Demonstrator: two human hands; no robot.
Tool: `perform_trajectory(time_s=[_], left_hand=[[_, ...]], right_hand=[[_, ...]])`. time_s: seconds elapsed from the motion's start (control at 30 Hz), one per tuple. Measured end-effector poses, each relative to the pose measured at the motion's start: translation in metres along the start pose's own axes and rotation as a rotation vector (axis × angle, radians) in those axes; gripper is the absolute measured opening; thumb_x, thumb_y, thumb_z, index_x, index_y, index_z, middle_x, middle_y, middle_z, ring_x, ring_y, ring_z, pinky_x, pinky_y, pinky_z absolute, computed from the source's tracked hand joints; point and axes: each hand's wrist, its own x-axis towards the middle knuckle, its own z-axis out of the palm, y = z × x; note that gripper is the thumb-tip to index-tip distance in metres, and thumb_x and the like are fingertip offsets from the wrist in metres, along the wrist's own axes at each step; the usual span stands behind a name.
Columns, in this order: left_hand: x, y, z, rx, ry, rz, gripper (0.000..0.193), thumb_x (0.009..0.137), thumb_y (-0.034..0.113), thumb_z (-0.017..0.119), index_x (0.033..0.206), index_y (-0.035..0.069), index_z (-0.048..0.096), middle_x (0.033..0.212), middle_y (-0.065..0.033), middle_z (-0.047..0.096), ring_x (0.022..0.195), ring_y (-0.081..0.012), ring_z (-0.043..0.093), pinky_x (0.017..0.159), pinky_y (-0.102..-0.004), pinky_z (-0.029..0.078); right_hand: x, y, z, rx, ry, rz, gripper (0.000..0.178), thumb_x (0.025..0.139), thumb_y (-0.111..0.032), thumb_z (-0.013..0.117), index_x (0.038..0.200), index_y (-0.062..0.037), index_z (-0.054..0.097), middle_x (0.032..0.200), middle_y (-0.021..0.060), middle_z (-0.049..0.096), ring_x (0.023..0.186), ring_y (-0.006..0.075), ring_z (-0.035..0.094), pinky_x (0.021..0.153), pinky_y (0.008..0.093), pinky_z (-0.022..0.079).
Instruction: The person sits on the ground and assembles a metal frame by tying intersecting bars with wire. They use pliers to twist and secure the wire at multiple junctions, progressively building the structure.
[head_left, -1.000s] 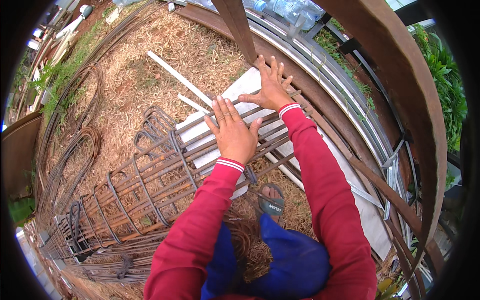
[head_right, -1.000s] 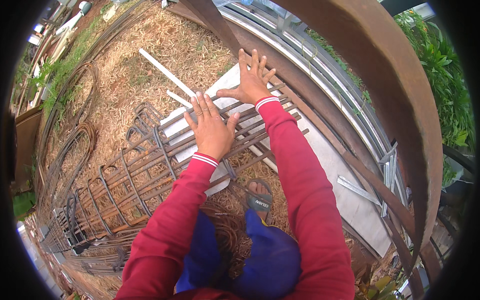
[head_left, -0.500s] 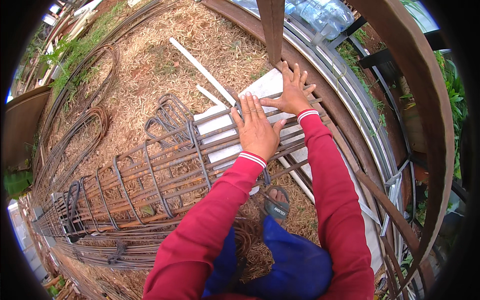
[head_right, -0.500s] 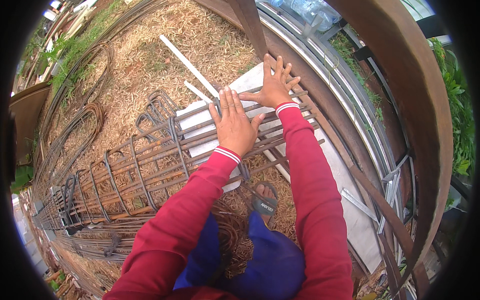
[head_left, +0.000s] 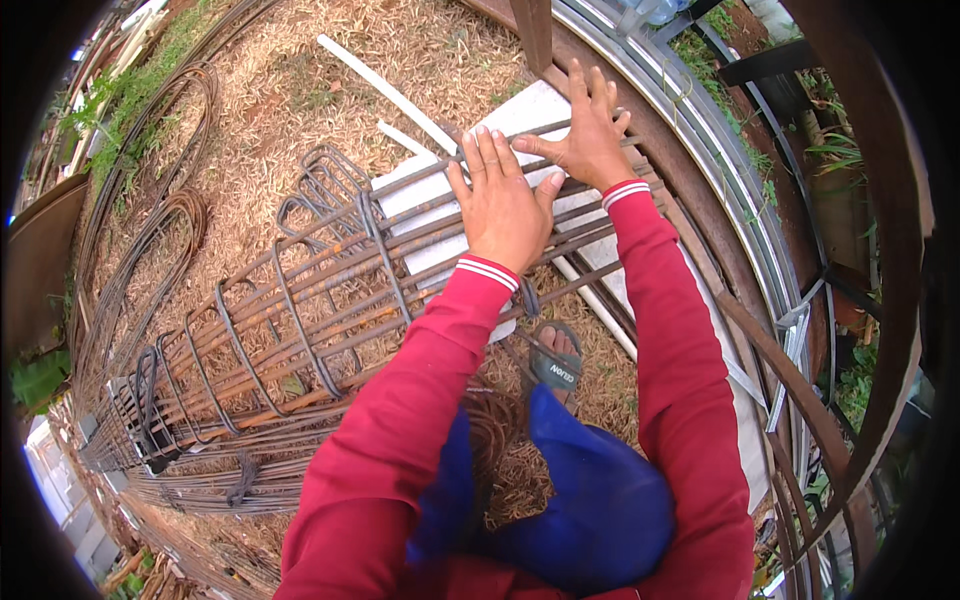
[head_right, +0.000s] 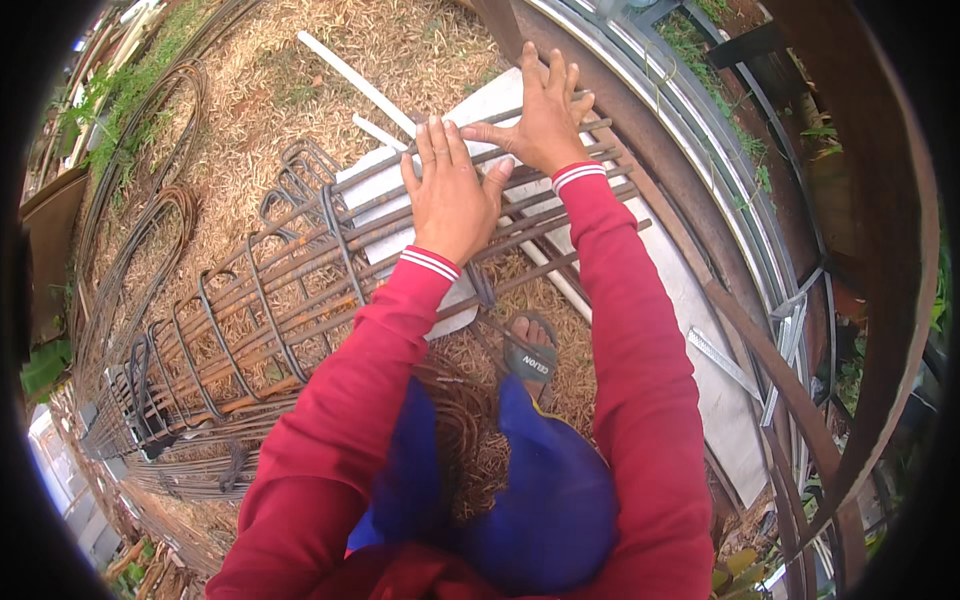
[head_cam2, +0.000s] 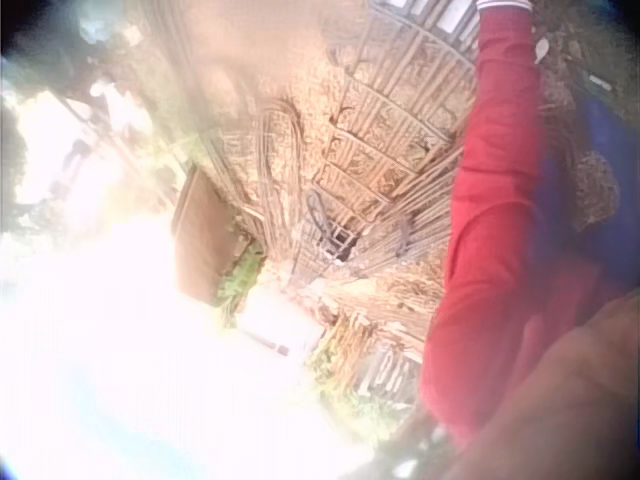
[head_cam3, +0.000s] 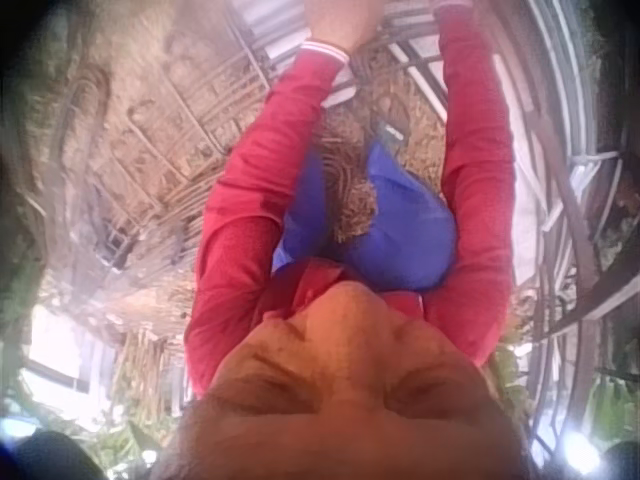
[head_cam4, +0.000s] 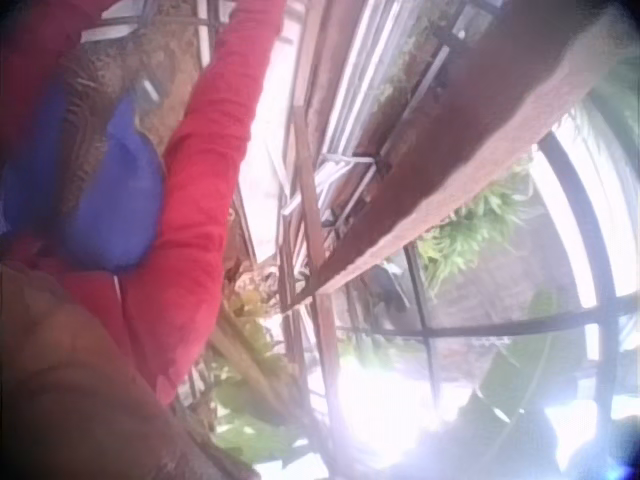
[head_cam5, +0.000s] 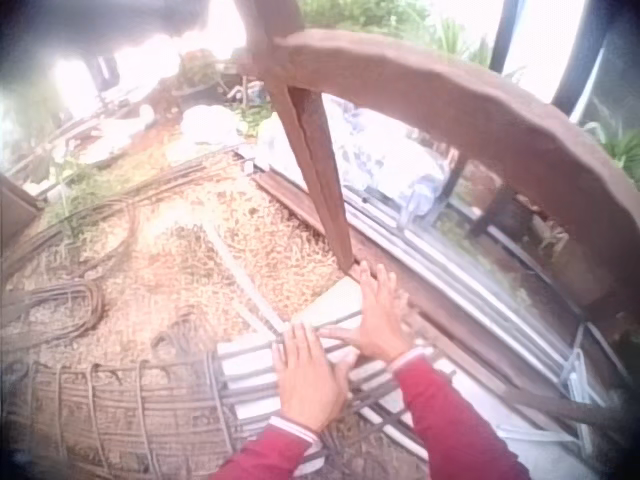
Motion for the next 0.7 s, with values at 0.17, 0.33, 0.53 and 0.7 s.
perform_trajectory(time_s=[0.17, 0.33, 0.53, 0.7], left_hand=[[-0.070, -0.043, -0.068, -0.587, 0.189, 0.069, 0.027, 0.101, 0.019, 0.059, 0.117, 0.000, 0.067, 0.110, -0.0213, 0.071, 0.101, -0.0353, 0.069, 0.090, -0.0431, 0.050], [-0.167, -0.049, -0.080, -0.813, -0.151, -0.248, 0.024, 0.105, 0.017, 0.055, 0.107, -0.002, 0.069, 0.089, -0.0106, 0.073, 0.081, -0.0130, 0.068, 0.073, -0.0301, 0.054], [-0.224, -0.067, -0.008, -0.245, -0.585, -0.193, 0.040, 0.100, 0.030, 0.061, 0.119, -0.006, 0.063, 0.082, -0.0151, 0.069, 0.080, -0.0202, 0.068, 0.072, -0.0355, 0.054], [-0.227, -0.070, 0.041, -0.645, -0.626, -0.761, 0.050, 0.103, 0.037, 0.058, 0.125, -0.009, 0.059, 0.102, -0.0154, 0.069, 0.083, -0.0252, 0.070, 0.061, -0.0339, 0.053]], right_hand=[[-0.147, -0.004, -0.075, 0.739, -0.389, 0.024, 0.037, 0.088, -0.035, 0.078, 0.106, -0.0027, 0.073, 0.085, 0.0103, 0.072, 0.082, 0.0208, 0.071, 0.077, 0.0316, 0.054], [-0.261, -0.016, -0.002, 0.223, -0.704, -0.105, 0.054, 0.081, -0.031, 0.082, 0.123, -0.0021, 0.065, 0.113, 0.0214, 0.067, 0.108, 0.0395, 0.064, 0.095, 0.0453, 0.051], [-0.307, -0.009, 0.099, -0.059, -0.625, -0.015, 0.060, 0.074, -0.014, 0.073, 0.129, 0.0024, 0.056, 0.121, 0.0267, 0.058, 0.114, 0.0459, 0.055, 0.100, 0.0500, 0.044], [-0.315, 0.012, 0.072, 0.352, -0.688, 0.163, 0.060, 0.075, -0.015, 0.067, 0.132, 0.0013, 0.056, 0.127, 0.0295, 0.055, 0.121, 0.0474, 0.051, 0.105, 0.0513, 0.041]])
